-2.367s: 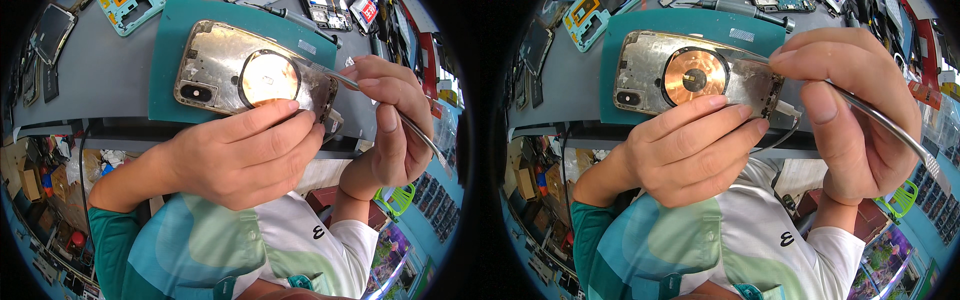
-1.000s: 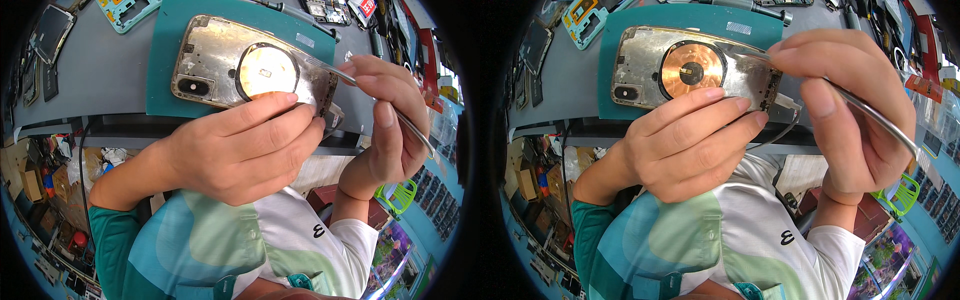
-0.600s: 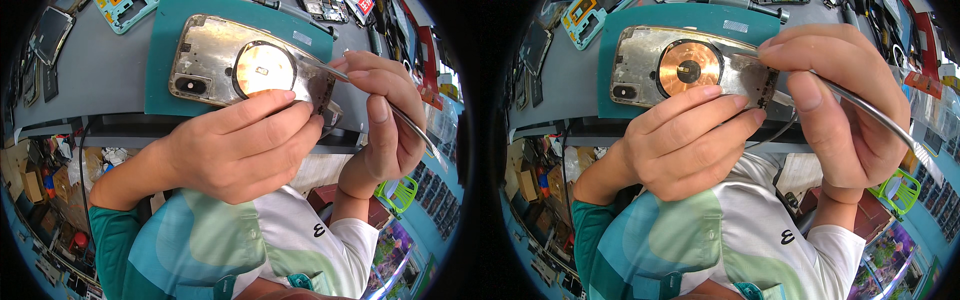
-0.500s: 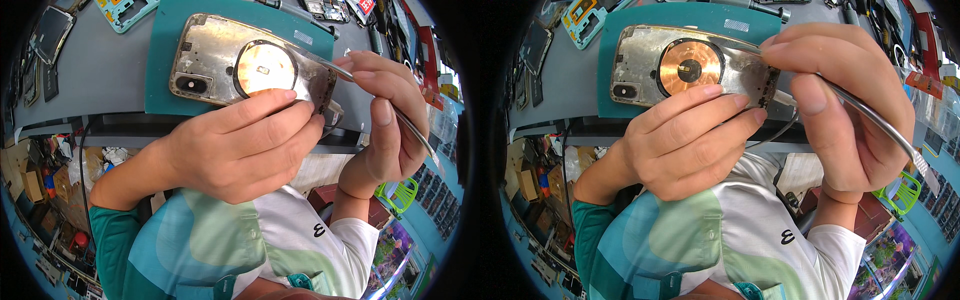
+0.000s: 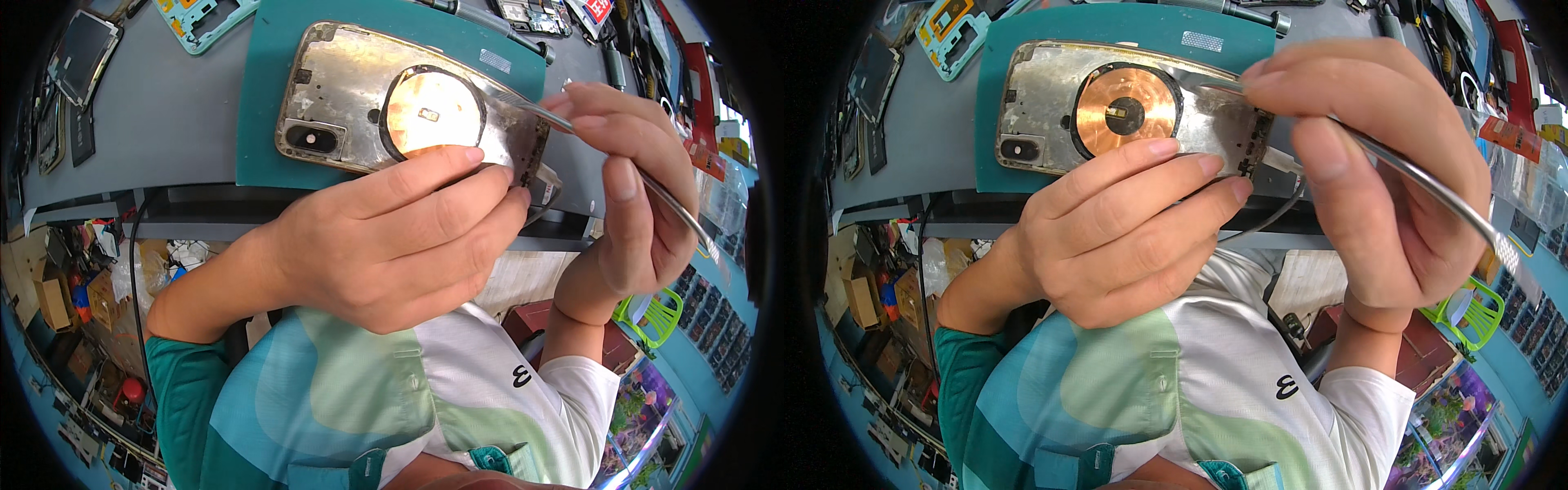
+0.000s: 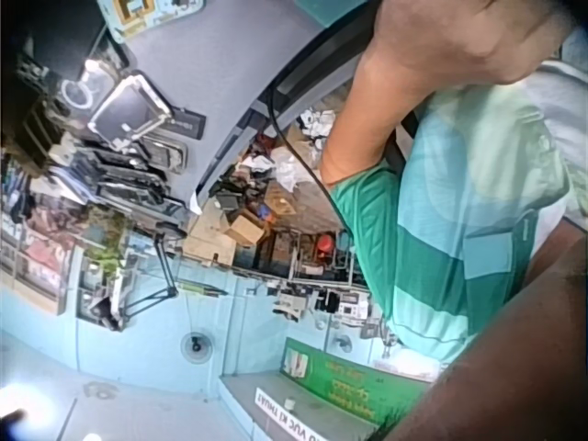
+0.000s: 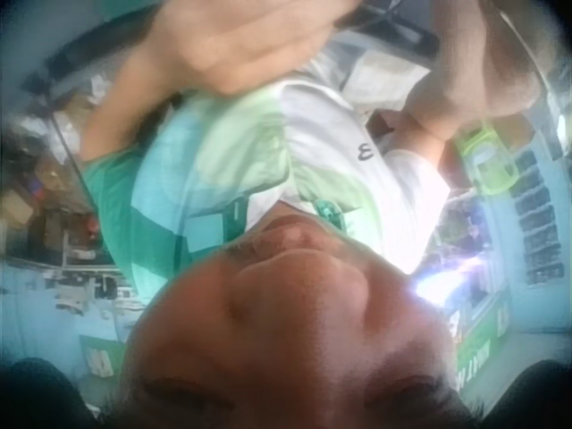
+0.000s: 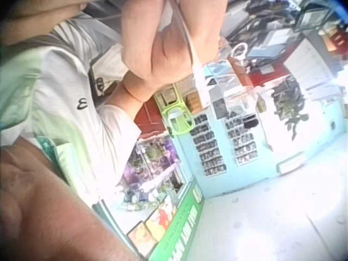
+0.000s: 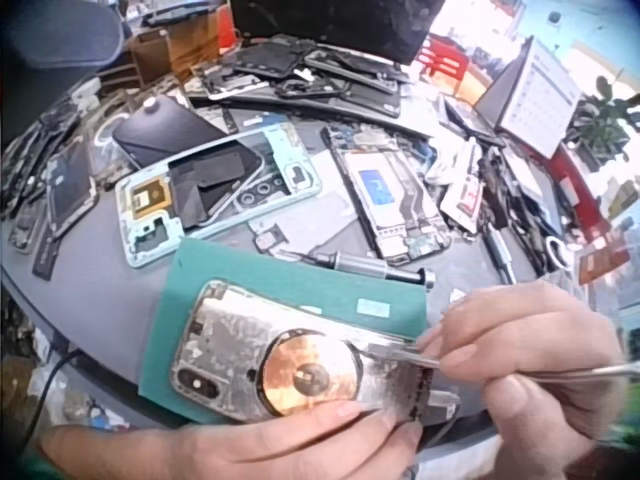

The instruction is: The person uses a metal spudger to carefully pry and separate the back cover of a disassembled smartphone. They work along the edges of the device, lifting the casing while holding the phone steady on a green mat.

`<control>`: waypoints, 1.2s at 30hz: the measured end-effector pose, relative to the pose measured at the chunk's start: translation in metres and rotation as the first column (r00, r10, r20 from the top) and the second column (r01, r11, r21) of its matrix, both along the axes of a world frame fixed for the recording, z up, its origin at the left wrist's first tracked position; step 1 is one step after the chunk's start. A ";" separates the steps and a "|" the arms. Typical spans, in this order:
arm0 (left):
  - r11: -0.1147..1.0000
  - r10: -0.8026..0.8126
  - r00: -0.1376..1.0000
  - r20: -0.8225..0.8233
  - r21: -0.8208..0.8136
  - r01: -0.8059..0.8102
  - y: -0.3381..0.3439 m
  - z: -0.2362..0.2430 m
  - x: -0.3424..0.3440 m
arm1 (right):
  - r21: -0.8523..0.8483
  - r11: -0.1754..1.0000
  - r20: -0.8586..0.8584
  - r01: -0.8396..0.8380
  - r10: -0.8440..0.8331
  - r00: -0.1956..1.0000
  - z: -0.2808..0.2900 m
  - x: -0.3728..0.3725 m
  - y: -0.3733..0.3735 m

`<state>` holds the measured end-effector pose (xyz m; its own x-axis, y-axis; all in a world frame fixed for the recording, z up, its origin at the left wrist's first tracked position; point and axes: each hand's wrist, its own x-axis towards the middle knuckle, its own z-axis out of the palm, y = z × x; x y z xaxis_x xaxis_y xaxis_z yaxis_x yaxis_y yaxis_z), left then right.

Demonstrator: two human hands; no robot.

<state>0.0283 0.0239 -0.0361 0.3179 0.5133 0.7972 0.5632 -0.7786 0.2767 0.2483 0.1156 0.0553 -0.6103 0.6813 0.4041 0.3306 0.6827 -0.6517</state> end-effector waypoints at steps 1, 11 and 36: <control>1.000 0.002 1.000 0.000 0.000 -0.002 0.000 0.000 0.000 | 0.004 1.000 0.011 0.003 -0.003 1.000 0.000 -0.001 0.000; 1.000 0.002 1.000 -0.007 -0.014 -0.002 -0.001 0.001 -0.002 | 0.076 0.991 0.109 -0.113 0.104 0.989 0.008 0.004 0.009; 1.000 -0.026 0.999 0.034 -0.012 0.026 -0.002 -0.001 0.001 | -0.332 0.918 -0.089 -0.215 0.197 0.976 0.044 0.112 0.043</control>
<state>0.0291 0.0219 -0.0373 0.3044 0.5152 0.8012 0.5328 -0.7893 0.3052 0.3605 0.1584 0.0993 -0.7360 0.6443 0.2078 0.1652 0.4686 -0.8678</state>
